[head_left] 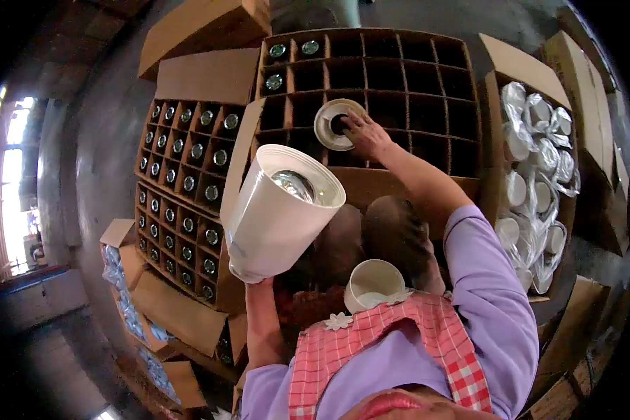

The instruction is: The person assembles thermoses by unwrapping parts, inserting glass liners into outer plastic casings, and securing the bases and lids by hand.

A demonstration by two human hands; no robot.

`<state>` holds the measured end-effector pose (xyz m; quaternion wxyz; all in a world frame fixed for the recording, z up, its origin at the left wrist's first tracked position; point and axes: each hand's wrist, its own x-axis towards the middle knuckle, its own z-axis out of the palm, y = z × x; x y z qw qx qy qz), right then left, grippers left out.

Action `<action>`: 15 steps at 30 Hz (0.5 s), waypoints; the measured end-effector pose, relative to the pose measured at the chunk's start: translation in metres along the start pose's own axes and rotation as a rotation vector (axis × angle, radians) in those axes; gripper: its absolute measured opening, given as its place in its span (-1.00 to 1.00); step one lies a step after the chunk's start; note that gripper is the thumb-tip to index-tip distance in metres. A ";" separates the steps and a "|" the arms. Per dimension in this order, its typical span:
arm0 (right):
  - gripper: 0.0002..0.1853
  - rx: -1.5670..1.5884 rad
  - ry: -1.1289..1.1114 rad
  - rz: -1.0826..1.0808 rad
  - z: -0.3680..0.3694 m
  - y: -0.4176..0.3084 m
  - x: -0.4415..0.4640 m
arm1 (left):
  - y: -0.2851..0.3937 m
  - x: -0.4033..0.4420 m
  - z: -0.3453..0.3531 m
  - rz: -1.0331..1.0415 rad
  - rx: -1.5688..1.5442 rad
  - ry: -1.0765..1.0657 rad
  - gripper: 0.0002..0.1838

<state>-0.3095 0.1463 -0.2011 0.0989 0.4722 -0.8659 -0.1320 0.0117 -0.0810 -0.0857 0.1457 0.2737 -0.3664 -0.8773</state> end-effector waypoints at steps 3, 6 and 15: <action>-0.58 -0.493 0.322 -0.010 0.102 -0.013 0.013 | 0.009 -0.002 -0.004 0.012 0.011 0.031 -0.48; -0.67 0.529 0.109 0.221 -0.016 0.000 0.002 | 0.015 -0.003 -0.006 0.021 0.026 0.050 -0.49; -0.49 2.236 0.437 -0.097 -0.212 0.022 -0.054 | 0.015 0.002 -0.002 0.043 0.016 -0.006 -0.50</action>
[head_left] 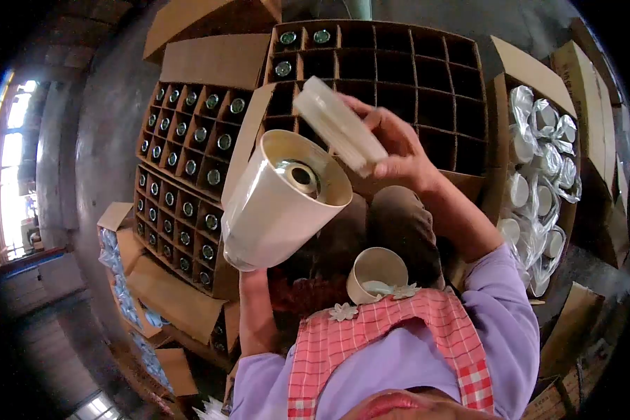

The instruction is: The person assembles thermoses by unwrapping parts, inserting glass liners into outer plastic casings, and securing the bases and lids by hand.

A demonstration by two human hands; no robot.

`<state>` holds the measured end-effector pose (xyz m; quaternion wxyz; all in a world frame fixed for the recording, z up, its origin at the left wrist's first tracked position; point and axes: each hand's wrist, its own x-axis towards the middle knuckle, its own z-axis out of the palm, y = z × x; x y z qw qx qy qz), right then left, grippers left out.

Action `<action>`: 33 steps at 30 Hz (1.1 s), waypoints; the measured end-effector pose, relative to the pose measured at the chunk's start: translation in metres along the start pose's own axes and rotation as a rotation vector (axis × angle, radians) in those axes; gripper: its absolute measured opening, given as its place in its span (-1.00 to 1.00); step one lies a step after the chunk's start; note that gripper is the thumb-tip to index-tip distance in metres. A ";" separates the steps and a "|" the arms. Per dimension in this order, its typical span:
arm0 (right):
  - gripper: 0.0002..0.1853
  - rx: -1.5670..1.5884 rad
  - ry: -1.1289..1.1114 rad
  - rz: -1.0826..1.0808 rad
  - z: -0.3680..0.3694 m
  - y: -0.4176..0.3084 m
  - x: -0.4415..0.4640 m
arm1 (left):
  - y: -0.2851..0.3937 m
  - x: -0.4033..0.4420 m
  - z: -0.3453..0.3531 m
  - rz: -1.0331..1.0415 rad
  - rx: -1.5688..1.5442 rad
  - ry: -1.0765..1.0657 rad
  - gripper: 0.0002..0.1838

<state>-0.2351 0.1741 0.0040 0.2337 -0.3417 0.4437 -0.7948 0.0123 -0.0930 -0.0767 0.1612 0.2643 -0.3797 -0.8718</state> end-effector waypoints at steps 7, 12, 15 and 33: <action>-0.30 0.036 0.080 -0.073 0.029 -0.036 -0.027 | -0.004 -0.013 0.009 -0.013 -0.005 -0.060 -0.51; -0.32 0.084 0.310 -0.142 0.024 -0.051 -0.062 | 0.001 -0.033 0.003 -0.034 0.026 -0.058 -0.51; -0.26 0.164 0.562 -0.098 0.009 -0.046 -0.099 | 0.002 -0.052 -0.005 -0.053 0.056 -0.035 -0.51; -0.32 -0.570 -0.433 0.545 0.030 -0.135 -0.115 | 0.013 -0.099 -0.021 -0.027 0.175 -0.013 -0.53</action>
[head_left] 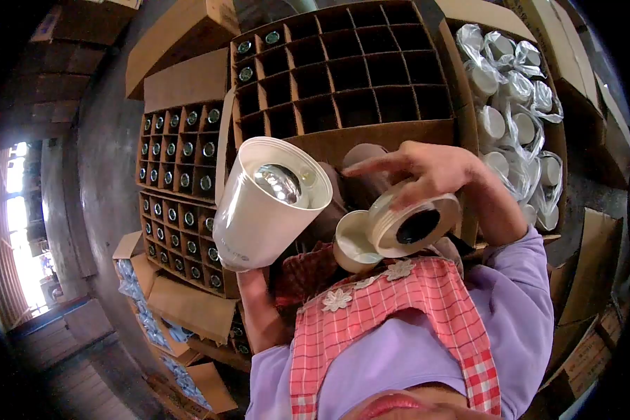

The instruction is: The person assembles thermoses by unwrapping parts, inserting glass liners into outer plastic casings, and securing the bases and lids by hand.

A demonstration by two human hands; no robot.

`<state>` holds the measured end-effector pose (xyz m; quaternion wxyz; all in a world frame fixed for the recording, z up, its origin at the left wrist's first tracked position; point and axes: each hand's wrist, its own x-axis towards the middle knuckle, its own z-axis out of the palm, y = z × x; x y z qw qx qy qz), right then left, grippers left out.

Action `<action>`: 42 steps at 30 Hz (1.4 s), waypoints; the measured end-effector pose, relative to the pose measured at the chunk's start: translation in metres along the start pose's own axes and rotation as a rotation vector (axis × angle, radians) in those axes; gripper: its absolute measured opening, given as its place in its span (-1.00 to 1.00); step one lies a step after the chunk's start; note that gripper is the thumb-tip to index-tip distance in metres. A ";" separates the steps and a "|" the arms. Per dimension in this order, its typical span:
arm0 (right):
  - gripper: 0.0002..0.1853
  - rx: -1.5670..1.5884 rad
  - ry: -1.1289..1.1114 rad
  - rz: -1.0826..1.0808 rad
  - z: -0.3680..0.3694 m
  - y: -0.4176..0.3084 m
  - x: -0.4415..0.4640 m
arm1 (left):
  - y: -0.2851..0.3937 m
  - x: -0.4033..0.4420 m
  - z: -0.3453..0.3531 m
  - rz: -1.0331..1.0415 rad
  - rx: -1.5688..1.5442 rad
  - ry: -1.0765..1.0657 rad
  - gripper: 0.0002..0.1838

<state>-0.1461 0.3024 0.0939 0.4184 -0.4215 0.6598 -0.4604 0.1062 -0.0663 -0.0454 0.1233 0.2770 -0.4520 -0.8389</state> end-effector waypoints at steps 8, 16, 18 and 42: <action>-0.08 -0.361 -0.061 -0.131 0.012 -0.005 0.044 | 0.028 0.062 0.035 0.039 0.007 -0.111 -0.54; -0.16 -0.240 -0.086 0.085 0.017 0.014 0.052 | 0.020 0.062 0.035 0.030 -0.028 -0.111 -0.55; -0.19 -0.054 -0.042 0.046 0.013 0.012 0.051 | 0.020 0.064 0.038 0.035 -0.029 -0.116 -0.55; -0.29 -0.173 0.771 -0.669 0.018 0.024 0.035 | 0.004 0.062 0.082 -0.103 -0.059 -0.241 -0.58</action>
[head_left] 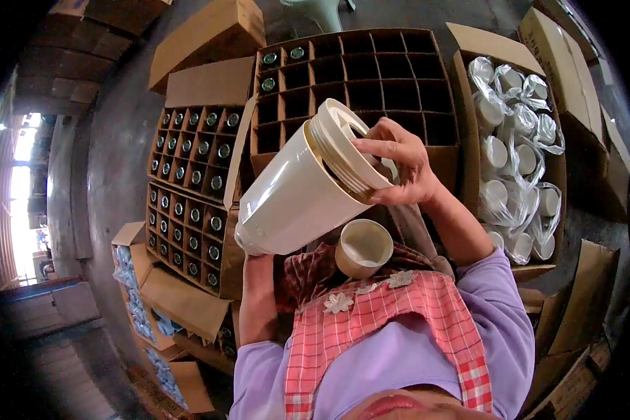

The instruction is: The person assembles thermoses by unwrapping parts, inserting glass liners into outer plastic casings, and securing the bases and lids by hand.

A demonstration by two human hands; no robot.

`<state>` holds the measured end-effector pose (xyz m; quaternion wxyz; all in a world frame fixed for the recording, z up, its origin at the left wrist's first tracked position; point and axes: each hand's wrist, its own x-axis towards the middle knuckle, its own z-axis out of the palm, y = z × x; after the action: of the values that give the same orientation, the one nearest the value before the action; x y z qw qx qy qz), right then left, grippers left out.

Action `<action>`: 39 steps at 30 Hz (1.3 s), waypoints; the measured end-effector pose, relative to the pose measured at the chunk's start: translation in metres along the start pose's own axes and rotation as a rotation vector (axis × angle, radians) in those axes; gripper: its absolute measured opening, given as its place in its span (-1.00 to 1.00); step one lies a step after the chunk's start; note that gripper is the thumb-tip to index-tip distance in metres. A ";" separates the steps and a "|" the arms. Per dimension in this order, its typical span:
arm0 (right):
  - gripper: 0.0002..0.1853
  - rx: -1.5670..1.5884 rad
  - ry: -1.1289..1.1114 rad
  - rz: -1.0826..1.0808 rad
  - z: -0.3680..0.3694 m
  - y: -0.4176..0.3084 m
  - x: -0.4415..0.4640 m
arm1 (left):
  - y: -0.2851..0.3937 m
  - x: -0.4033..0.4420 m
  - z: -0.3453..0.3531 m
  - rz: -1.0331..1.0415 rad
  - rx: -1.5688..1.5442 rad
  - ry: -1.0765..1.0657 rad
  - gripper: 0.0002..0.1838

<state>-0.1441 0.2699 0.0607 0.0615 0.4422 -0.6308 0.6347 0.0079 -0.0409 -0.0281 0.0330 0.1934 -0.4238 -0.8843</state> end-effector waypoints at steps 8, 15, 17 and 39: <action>-0.32 0.025 0.040 -0.127 -0.001 -0.001 -0.006 | -0.003 0.002 0.007 -0.047 0.008 -0.028 -0.58; -0.28 0.032 0.023 -0.138 -0.003 -0.002 -0.010 | -0.005 0.004 0.013 -0.059 0.021 -0.045 -0.59; -0.27 0.071 0.014 -0.093 -0.005 -0.001 -0.013 | -0.004 0.004 0.016 -0.059 0.027 -0.048 -0.59; -0.54 0.331 0.250 0.370 -0.026 0.006 -0.035 | 0.039 -0.009 0.106 0.402 0.550 0.147 -0.72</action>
<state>-0.1392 0.3073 0.0391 -0.0514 0.2418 -0.5760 0.7792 -0.0277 0.0145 0.0647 0.1835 0.1710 -0.6722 -0.6966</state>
